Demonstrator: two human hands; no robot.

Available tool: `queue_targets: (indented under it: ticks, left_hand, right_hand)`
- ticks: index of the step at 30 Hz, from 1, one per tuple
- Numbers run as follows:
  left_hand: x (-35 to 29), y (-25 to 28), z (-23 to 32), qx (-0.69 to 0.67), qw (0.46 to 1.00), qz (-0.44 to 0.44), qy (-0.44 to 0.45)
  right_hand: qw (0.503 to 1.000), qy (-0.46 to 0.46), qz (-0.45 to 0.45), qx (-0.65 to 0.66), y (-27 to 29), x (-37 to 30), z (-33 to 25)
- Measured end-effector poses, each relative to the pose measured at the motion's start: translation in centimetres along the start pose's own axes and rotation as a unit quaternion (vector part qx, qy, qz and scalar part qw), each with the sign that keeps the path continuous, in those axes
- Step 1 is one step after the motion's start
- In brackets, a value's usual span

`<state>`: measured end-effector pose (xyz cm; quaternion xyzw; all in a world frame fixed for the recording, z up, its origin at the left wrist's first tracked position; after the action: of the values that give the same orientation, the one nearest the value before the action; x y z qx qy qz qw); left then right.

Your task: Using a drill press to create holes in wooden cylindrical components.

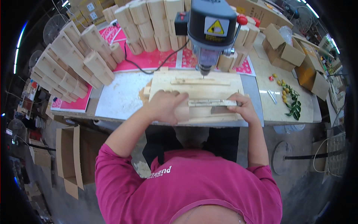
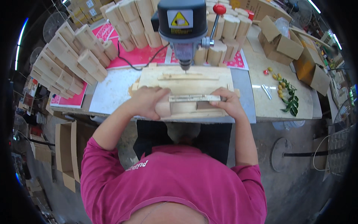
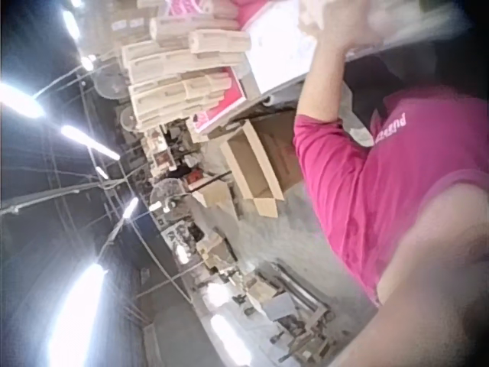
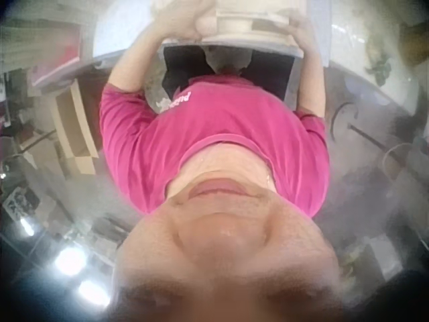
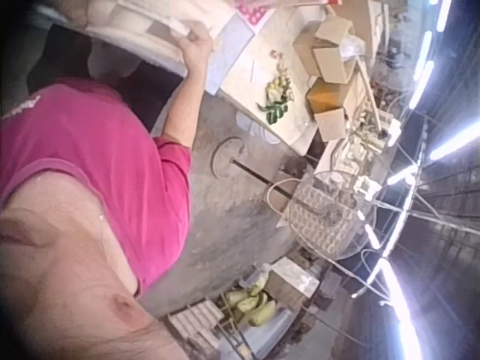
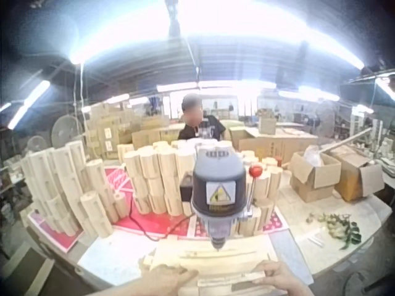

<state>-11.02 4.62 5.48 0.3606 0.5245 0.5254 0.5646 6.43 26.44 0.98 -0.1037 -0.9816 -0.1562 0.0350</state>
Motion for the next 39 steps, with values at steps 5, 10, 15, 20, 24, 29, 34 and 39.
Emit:
queue_targets:
  ticks: [5, 10, 15, 20, 24, 29, 34, 39]
  left_hand:
    - [0.2, 0.2, 0.9, 0.011, 1.0, 0.002, -0.012]
    - [1.8, 0.6, 2.0, 0.009, 1.0, -0.01, -0.012]
    - [4.0, 0.5, 3.4, 0.003, 0.999, -0.009, -0.035]
    - [4.3, 0.3, 3.7, 0.01, 0.999, -0.01, -0.035]
    - [4.3, 0.1, 4.0, 0.014, 0.999, 0.015, -0.04]
    - [3.6, -0.1, 4.6, 0.003, 0.999, 0.042, -0.035]
    - [0.4, 0.4, 3.5, -0.031, 0.967, 0.251, -0.017]
    - [-4.1, -3.5, -0.6, -0.195, 0.922, 0.328, 0.066]
  right_hand:
    - [1.0, 0.016, -0.006, 0.014, -0.4, -0.2, 0.0]
    - [0.998, 0.003, 0.005, 0.058, -1.3, 0.2, -0.1]
    - [0.999, 0.014, 0.0, 0.03, -2.4, 0.9, -0.5]
    - [0.999, 0.029, 0.018, 0.027, -2.4, 0.8, -0.5]
    - [0.999, 0.035, 0.022, 0.022, -2.4, 0.5, -0.4]
    - [0.998, 0.038, 0.044, 0.013, -2.8, 0.0, -0.6]
    - [0.994, -0.024, 0.099, 0.047, -3.3, -1.2, 1.2]
    - [0.985, -0.073, 0.147, 0.053, -3.4, -2.1, 3.5]
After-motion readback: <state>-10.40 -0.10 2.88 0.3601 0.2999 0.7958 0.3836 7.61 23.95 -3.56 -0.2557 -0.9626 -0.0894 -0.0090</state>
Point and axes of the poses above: each hand's wrist, its own x-axis towards the middle knuckle, its own y-axis out of the back of the hand, z = x × y, the point moved 4 cm from there along x, towards the middle knuckle, and after that the axes turned 9 degrees about -z, right-handed, at the moved point
